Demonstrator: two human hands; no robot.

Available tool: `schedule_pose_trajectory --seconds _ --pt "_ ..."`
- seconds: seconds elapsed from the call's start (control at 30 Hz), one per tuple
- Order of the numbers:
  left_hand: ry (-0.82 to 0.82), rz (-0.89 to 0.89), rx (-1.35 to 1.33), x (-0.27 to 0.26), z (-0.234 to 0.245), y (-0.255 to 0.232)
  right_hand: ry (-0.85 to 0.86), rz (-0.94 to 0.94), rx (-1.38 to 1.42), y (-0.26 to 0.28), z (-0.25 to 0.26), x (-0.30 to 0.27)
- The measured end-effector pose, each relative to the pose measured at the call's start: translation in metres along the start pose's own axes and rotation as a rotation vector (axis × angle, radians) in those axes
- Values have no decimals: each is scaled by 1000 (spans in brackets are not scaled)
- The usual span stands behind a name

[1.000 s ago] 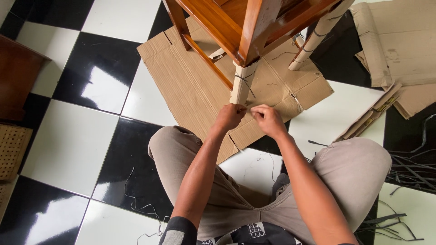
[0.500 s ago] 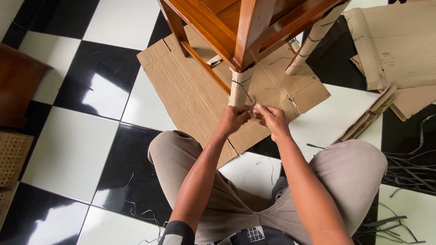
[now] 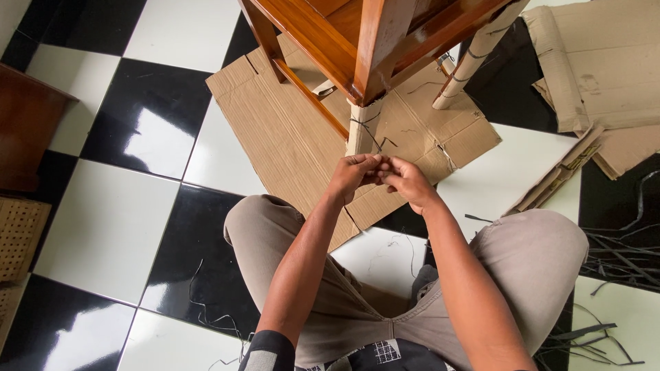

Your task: Wrapping the legs of a wooden chair with cardboard and securing them with plastic ties.

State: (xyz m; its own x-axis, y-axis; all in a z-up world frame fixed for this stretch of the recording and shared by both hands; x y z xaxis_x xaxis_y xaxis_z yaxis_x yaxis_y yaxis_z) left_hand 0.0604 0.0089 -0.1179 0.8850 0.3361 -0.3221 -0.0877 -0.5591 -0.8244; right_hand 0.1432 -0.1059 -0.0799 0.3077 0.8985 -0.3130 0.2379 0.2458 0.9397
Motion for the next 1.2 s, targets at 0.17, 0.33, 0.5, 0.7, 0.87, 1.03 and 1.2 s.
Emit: schedule_pose_trajectory --seconds 0.17,0.33,0.5,0.7,0.87,1.03,1.2 --pt "-49 -12 58 9 15 11 -64 -11 -243 -21 17 9" --pt "-136 -44 158 1 20 -2 -129 -11 -278 -5 27 -2" --pt "-107 -50 352 -12 6 -16 -380 43 -306 3 51 -15" --pt "21 -4 434 -19 -10 -24 -485 105 -40 13 62 -18" --pt "78 91 543 -32 -20 -39 -736 161 522 -18 111 -24" --pt "35 181 1043 0 22 -4 -950 170 751 -62 165 -20" --pt "-200 200 1352 26 79 23 -958 176 573 -63 164 -24"
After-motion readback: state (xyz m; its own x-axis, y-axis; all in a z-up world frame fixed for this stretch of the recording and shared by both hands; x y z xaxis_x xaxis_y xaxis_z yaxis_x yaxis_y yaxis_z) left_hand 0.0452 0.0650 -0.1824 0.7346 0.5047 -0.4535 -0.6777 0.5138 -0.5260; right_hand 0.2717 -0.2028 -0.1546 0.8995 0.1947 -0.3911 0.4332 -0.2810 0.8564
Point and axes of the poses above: each hand's wrist, its own x-axis towards the middle knuckle, its own z-axis out of the back of the hand, y = z × x, the point moved 7 cm from there along x, towards the middle knuckle, and after that the axes turned 11 degrees about y, right-handed, at the moved point
